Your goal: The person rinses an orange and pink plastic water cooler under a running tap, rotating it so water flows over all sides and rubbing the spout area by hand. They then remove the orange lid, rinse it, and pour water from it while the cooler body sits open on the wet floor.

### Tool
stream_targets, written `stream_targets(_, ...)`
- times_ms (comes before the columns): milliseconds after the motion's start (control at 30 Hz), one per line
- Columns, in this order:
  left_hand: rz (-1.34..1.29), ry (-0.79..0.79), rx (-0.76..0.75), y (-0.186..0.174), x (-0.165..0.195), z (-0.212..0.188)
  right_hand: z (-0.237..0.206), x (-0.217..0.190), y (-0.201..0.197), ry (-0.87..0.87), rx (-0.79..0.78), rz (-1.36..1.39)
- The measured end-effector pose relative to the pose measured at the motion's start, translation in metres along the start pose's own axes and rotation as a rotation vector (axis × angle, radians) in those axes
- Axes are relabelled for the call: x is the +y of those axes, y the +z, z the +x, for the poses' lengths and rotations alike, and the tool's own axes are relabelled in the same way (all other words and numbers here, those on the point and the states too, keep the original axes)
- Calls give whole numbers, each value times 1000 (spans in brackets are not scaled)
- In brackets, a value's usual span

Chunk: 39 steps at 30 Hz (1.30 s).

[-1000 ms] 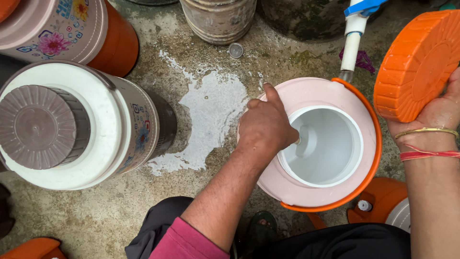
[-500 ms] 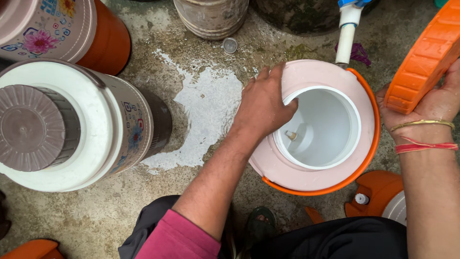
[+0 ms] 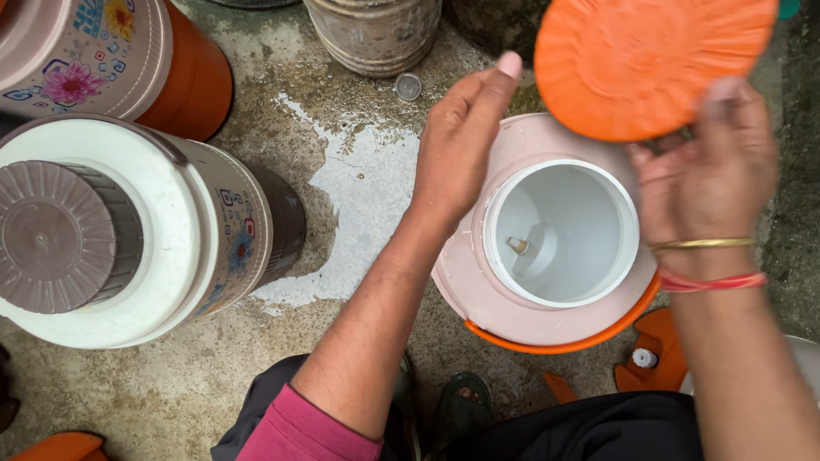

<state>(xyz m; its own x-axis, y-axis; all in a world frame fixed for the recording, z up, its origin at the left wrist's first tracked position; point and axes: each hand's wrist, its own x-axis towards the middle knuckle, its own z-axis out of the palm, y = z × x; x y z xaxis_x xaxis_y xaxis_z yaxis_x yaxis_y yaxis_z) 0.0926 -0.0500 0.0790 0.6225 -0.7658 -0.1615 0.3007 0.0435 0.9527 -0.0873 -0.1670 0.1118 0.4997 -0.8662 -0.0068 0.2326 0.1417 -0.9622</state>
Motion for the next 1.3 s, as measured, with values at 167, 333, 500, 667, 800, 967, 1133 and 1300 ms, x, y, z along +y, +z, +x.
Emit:
stream_targets(167,-793,-216,-163,-17,8,5,-13,10,54,-264,-203,-481)
stream_targets(333,-749,-223,-84,-34,18,0,-25,13,70,-478,-486,-992)
stream_targets(500,-474,-96,-116,-23,20,-1,-17,15,72,-502,-511,-1148)
stream_targets(667,-59,128,-208,-2,21,-12,-21,17,78,-557,-451,-1101)
stream_targets(800,-259,170,-129,-7,22,-9,-28,13,90,-593,-492,-1141)
stream_targets(967,-326,212,-34,-7,20,-10,-30,6,97,-644,-392,-1098)
stream_targets(1133,-202,324,198,-3,16,-4,-19,7,82,-629,-329,-1140)
stream_targets(1300,-18,411,441,-20,13,0,-3,9,55,-570,-330,-1143)
